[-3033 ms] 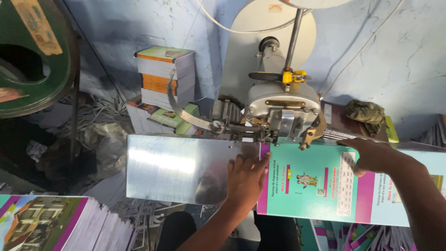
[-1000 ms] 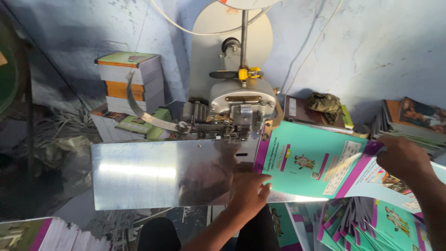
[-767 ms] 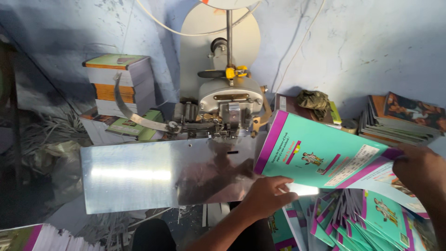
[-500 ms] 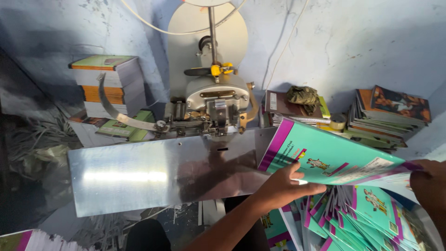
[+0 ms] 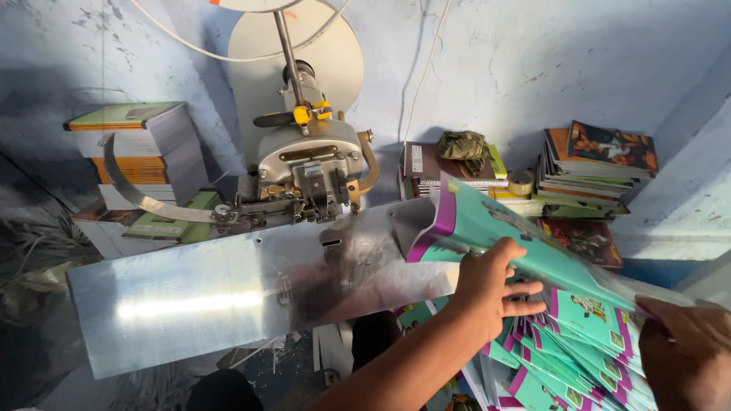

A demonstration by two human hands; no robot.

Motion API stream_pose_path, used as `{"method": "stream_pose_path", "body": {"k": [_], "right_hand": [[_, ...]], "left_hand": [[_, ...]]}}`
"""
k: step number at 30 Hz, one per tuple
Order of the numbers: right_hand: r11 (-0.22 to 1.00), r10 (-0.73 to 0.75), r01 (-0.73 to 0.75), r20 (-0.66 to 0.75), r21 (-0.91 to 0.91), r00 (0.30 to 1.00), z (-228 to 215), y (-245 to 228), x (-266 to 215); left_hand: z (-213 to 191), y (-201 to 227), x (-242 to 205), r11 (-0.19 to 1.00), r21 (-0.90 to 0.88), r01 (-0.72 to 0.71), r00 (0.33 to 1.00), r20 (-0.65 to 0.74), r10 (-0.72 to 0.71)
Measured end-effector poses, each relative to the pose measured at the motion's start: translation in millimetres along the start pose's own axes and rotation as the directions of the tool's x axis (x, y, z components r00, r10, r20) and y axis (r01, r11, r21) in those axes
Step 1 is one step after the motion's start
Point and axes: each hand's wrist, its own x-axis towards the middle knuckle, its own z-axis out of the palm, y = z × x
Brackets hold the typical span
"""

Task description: The person repeatedly picks up a book cover, opens it, places it on a sewing machine, and sews the spine. The person then removes the bound book and places it on a growing stack. This cycle is repeated multiple times.

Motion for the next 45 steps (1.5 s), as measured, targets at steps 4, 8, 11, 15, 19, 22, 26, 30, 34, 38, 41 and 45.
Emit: {"method": "stream_pose_path", "body": {"k": [4, 8, 11, 15, 19, 22, 26, 30, 34, 38, 41, 45], "right_hand": [[0.999, -0.023, 0.021, -0.049, -0.049, 0.999, -8, -21, -6], [0.983, 0.040, -0.045, -0.037, -0.175, 0.999, -8, -23, -26], [0.966, 0.057, -0.058, -0.010, -0.251, 0.998, -1, -23, -34], [0.995, 0.053, -0.050, 0.037, -0.089, 0.998, 6, -38, -29], [0.987, 0.073, -0.060, 0.080, -0.149, 0.994, 17, -64, -29], [0.975, 0.184, -0.140, 0.280, -0.171, 0.942, 23, -64, -33], [0.962, 0.223, -0.152, 0.334, -0.228, 0.916, 33, -49, -51], [0.970, 0.241, -0.234, 0.279, -0.060, 0.929, 37, -33, -63], [0.975, 0.222, -0.222, 0.222, -0.025, 0.950, 34, -23, -62], [0.983, 0.177, -0.184, 0.178, 0.025, 0.968, 26, -16, -49], [0.988, 0.129, -0.141, 0.154, 0.064, 0.980, 21, -2, -40], [0.996, 0.074, -0.077, 0.102, 0.032, 0.992, 28, 36, -32]], "left_hand": [[3, -13, 9, 0.997, 0.000, -0.074, 0.996, 0.043, 0.073], [13, -34, 13, 0.998, -0.054, -0.035, 0.999, 0.005, 0.036], [17, -53, 16, 0.998, -0.011, -0.063, 0.998, 0.029, 0.064], [26, -86, 20, 0.991, -0.017, -0.132, 0.990, 0.051, 0.133], [21, -113, 24, 0.992, 0.023, -0.124, 0.992, 0.034, 0.123], [8, -122, 26, 0.980, 0.058, -0.191, 0.973, 0.142, 0.182], [-7, -113, 21, 0.977, 0.161, -0.142, 0.966, 0.238, 0.101], [-19, -93, 1, 0.944, 0.295, -0.145, 0.970, 0.230, 0.077], [-28, -64, -13, 0.879, 0.397, -0.263, 0.946, 0.284, 0.155], [-26, -34, -12, 0.925, 0.355, -0.136, 0.990, 0.096, 0.108], [-28, -16, -10, 0.929, 0.340, -0.147, 0.988, 0.090, 0.124], [-33, -8, -6, 0.927, 0.337, -0.164, 0.986, 0.069, 0.150]]}}
